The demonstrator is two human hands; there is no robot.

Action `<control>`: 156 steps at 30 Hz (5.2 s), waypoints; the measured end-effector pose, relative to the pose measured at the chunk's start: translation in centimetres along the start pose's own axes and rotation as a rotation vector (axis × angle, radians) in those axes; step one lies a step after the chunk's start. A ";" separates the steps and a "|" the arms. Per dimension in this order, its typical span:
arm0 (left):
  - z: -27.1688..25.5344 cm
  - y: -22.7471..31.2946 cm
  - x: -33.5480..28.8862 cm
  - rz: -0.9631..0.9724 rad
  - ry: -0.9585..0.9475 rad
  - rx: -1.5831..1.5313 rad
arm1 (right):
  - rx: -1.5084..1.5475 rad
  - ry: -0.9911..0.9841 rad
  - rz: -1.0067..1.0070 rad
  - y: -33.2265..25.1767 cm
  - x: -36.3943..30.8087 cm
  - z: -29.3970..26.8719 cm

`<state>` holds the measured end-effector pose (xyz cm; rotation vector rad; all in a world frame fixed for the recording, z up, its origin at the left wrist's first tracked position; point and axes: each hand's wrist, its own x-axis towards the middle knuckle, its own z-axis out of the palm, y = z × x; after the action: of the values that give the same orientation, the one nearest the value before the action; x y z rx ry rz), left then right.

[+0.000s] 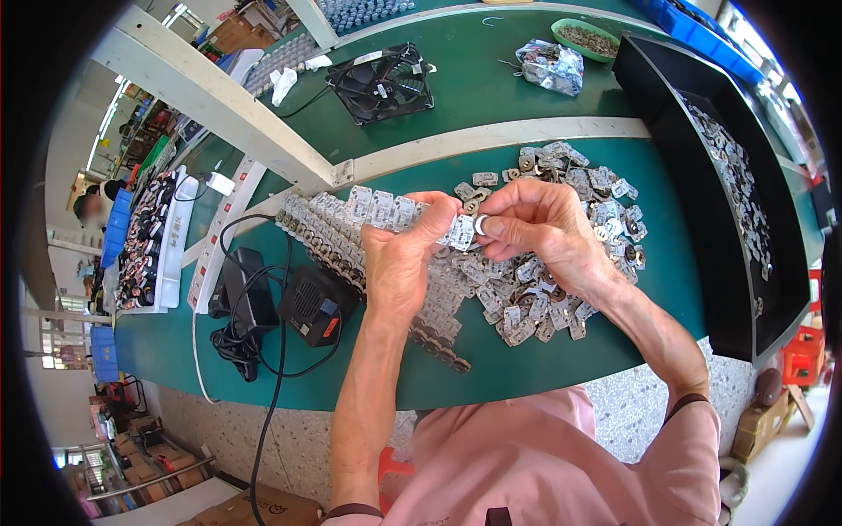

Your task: The person assembles small metal parts into a strip or chain by hand.

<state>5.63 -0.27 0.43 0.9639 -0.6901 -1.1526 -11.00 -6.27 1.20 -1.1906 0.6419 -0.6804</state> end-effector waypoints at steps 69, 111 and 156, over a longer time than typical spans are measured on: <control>-0.3 0.1 0.2 0.120 -0.052 0.028 | -0.005 0.013 0.067 -1.2 1.6 0.1; -0.1 -0.8 0.0 0.156 -0.027 0.135 | 0.104 0.018 0.086 -0.3 0.6 -1.1; 0.8 0.4 -1.0 0.012 -0.136 0.695 | 0.012 0.118 -0.078 0.1 0.9 -2.1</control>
<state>4.82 0.46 1.14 1.4609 -1.2492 -0.9820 -12.05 -8.18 0.46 -1.1753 0.6913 -0.8237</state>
